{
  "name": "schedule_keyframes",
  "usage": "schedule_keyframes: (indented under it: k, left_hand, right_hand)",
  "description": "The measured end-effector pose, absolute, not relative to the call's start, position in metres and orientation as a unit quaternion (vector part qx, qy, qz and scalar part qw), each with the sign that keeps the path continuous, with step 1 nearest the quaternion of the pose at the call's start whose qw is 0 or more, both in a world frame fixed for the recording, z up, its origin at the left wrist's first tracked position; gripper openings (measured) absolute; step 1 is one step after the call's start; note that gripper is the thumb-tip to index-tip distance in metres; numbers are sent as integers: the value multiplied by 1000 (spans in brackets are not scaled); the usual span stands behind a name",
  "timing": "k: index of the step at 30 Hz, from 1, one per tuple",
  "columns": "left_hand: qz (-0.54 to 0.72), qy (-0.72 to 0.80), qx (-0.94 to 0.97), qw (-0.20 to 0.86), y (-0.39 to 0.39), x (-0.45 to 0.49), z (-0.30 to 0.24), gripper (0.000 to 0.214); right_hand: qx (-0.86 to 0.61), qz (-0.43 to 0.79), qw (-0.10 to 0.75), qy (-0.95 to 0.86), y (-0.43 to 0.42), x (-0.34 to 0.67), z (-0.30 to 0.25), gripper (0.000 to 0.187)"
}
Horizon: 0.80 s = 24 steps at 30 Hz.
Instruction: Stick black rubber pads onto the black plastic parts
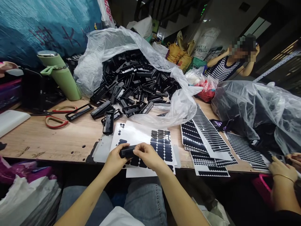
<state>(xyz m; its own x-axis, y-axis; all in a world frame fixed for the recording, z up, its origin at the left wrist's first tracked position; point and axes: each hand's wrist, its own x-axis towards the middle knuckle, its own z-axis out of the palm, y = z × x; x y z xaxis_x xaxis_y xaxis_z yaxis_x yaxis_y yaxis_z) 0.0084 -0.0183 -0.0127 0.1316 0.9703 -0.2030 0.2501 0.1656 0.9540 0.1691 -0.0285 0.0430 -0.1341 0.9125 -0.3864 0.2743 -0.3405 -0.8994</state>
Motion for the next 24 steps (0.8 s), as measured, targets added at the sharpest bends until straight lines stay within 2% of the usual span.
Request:
schedule_keyframes:
  k: [7,14,24]
  left_hand:
    - [347,533,553,538,-16,6,-25,47]
    - [323,508,578,551,-17,4,-25,45]
    - [332,495,623,508,-17,2,-29,42]
  right_hand:
    - [-616,484,295,-547,-23,164,26,12]
    - [-613,486,299,-546,-24,160,17,12]
    - [-641,422,322,-555,-32,149,16,12]
